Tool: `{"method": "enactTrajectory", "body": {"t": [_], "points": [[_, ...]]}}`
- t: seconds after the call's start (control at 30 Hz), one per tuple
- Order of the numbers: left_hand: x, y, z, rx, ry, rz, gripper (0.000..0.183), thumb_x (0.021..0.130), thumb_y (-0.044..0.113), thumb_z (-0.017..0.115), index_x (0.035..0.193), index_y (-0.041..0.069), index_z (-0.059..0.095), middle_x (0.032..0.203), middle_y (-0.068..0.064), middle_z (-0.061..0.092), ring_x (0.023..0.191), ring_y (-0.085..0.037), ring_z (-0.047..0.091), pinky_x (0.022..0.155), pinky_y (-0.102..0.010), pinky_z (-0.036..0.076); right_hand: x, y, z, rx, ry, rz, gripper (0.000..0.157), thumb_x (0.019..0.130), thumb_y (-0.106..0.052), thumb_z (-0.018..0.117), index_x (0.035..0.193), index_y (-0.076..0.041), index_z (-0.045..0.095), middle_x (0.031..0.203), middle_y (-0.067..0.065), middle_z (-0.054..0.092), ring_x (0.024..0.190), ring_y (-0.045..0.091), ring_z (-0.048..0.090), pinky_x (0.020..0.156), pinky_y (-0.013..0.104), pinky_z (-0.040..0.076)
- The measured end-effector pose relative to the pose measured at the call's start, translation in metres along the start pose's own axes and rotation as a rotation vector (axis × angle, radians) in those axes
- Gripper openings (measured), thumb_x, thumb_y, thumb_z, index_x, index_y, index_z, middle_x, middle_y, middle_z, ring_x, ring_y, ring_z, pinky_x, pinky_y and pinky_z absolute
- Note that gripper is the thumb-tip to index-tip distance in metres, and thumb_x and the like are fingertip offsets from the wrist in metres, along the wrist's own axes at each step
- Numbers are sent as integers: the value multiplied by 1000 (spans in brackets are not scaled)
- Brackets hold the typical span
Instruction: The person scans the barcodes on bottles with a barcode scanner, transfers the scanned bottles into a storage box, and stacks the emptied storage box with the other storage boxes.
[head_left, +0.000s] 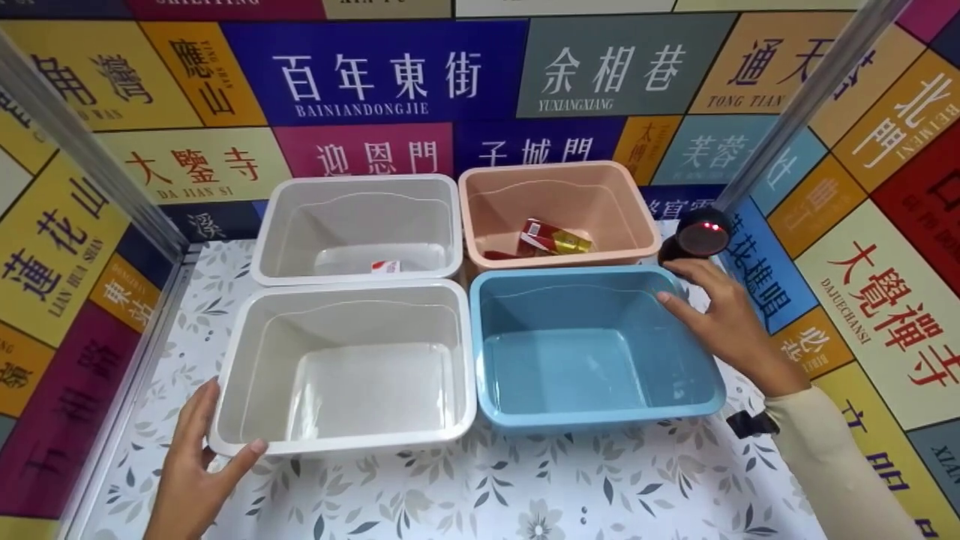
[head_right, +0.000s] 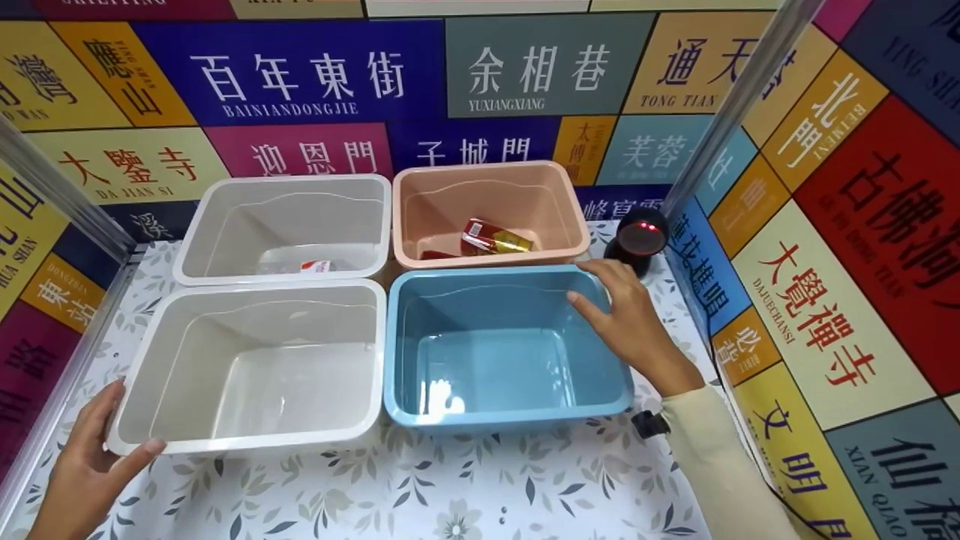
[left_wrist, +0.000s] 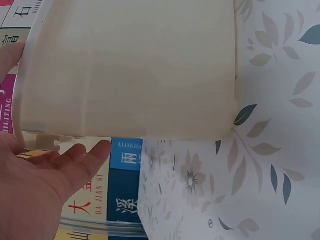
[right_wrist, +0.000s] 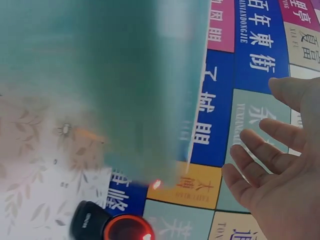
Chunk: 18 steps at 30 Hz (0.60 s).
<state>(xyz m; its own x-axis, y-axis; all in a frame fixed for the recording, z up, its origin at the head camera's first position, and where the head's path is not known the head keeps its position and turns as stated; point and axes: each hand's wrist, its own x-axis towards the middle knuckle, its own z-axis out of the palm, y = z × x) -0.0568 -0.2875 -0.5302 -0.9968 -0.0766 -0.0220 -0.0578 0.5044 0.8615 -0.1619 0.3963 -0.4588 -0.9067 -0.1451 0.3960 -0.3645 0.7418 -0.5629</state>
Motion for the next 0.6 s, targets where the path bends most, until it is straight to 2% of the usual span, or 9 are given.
{"method": "enactTrajectory", "body": {"t": [0.03,0.07,0.13,0.2,0.27,0.3,0.43,0.5,0.6], "points": [[0,1,0,13,6,2,110,97,16,88,179,23,15,182,-10,14,154,-42,32,118,-53,37,-3,2,0,0,0,10,47,102,-10,80,146,-1,67,149,17,66,134,36,61,108,6,36],[1,3,0,28,13,4,110,96,17,89,179,24,16,182,-10,14,155,-41,32,121,-49,36,-5,3,0,2,0,20,46,103,-10,79,147,-1,67,149,17,65,134,36,61,108,7,36],[1,4,1,53,35,41,111,94,16,91,179,23,19,182,-13,16,157,-44,29,126,-58,30,-10,6,0,3,1,41,46,104,-11,79,147,-2,67,150,16,65,134,36,61,108,7,37],[1,6,3,104,71,97,110,91,15,93,178,19,24,181,-14,21,157,-46,31,128,-52,29,-14,8,-1,9,4,65,45,104,-13,78,146,-2,67,151,16,65,135,36,60,107,8,38],[1,9,4,151,111,175,108,87,10,95,175,13,32,178,-16,27,157,-47,32,127,-34,27,-18,10,-2,17,8,88,45,104,-15,78,146,-2,68,151,16,65,135,37,60,107,8,38],[1,11,5,172,129,219,107,85,8,96,173,9,35,177,-18,29,157,-49,32,128,-32,26,-20,11,-2,18,9,96,44,104,-15,78,146,-2,68,151,16,65,135,37,60,106,7,38],[3,21,10,238,169,337,102,81,4,97,168,2,43,171,-23,38,153,-49,36,114,-6,17,-27,15,-3,21,17,109,44,104,-13,79,146,-2,68,150,17,66,133,37,60,104,5,37],[3,26,12,254,180,375,102,80,4,97,167,1,44,168,-25,42,151,-47,40,116,-8,19,-30,16,-3,22,15,115,45,104,-12,78,147,-2,67,149,17,66,131,38,60,104,4,38],[4,33,15,267,197,431,101,79,4,97,166,0,45,164,-26,48,146,-48,45,131,-28,18,-33,18,-3,27,9,132,47,104,-14,79,149,-4,67,149,16,66,130,37,60,103,5,40]]}}
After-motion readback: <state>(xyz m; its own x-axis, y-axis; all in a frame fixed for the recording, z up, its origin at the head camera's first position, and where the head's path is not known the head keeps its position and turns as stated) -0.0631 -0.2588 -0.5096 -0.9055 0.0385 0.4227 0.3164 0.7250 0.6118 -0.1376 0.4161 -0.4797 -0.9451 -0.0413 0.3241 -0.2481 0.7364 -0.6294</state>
